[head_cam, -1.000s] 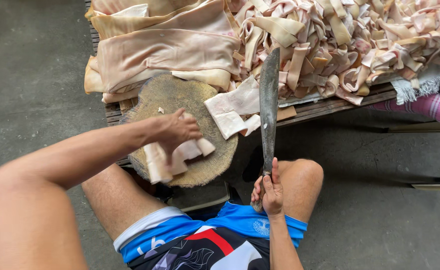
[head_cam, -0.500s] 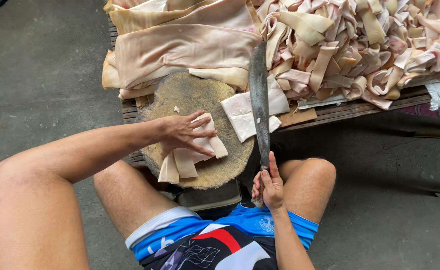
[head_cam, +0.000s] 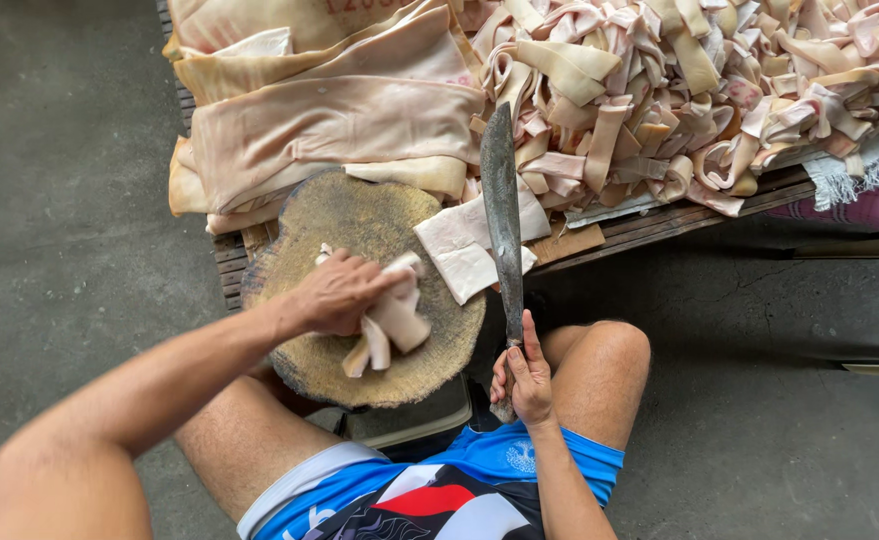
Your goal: The person sits on the floor and uses a large knife to cut sheets of pork skin into strips on a round wooden chopping block. The person repeatedly picks up sheets of skin, slices them into smaller pieces, and moves the cut strips to a pile on a nearby wooden platform.
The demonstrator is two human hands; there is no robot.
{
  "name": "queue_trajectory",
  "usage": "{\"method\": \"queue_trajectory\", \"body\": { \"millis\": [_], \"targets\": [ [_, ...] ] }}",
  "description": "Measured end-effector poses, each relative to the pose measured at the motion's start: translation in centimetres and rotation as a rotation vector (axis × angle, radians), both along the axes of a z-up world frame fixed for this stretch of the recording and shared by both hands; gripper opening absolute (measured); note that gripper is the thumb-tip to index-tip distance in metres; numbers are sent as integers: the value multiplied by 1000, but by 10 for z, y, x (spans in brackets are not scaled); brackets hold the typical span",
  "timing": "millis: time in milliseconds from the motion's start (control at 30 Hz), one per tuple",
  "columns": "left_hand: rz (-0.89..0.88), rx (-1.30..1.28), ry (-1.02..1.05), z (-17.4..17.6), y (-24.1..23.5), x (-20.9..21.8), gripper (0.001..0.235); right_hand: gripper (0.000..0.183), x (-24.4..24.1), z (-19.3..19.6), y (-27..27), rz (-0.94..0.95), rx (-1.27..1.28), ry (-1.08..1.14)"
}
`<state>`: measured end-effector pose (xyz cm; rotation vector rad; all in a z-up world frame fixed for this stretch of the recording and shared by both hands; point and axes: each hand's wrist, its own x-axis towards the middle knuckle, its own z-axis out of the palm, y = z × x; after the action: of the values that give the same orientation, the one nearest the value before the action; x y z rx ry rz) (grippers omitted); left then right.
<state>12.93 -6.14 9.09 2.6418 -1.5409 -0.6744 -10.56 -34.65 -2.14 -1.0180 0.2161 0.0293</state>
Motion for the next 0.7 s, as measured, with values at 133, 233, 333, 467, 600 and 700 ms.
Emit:
{"method": "queue_trajectory", "body": {
  "millis": [133,233,333,467,600,700],
  "targets": [
    [628,-294,198,13,-10,-2,87,63,-1,1,-6,-37,17,15],
    [1081,-556,416,34,-34,11,85,63,-4,3,-11,-63,19,31],
    [1070,-1024,556,43,-76,58,76,63,-3,9,-19,-103,29,23],
    [827,-1410,623,64,-207,173,87,62,2,16,-25,-167,89,11],
    [678,-993,290,75,-236,202,69,62,-5,16,-32,-202,103,-18],
    [427,-374,-30,40,-168,130,98,65,-16,17,-34,-182,81,7]
  ]
}}
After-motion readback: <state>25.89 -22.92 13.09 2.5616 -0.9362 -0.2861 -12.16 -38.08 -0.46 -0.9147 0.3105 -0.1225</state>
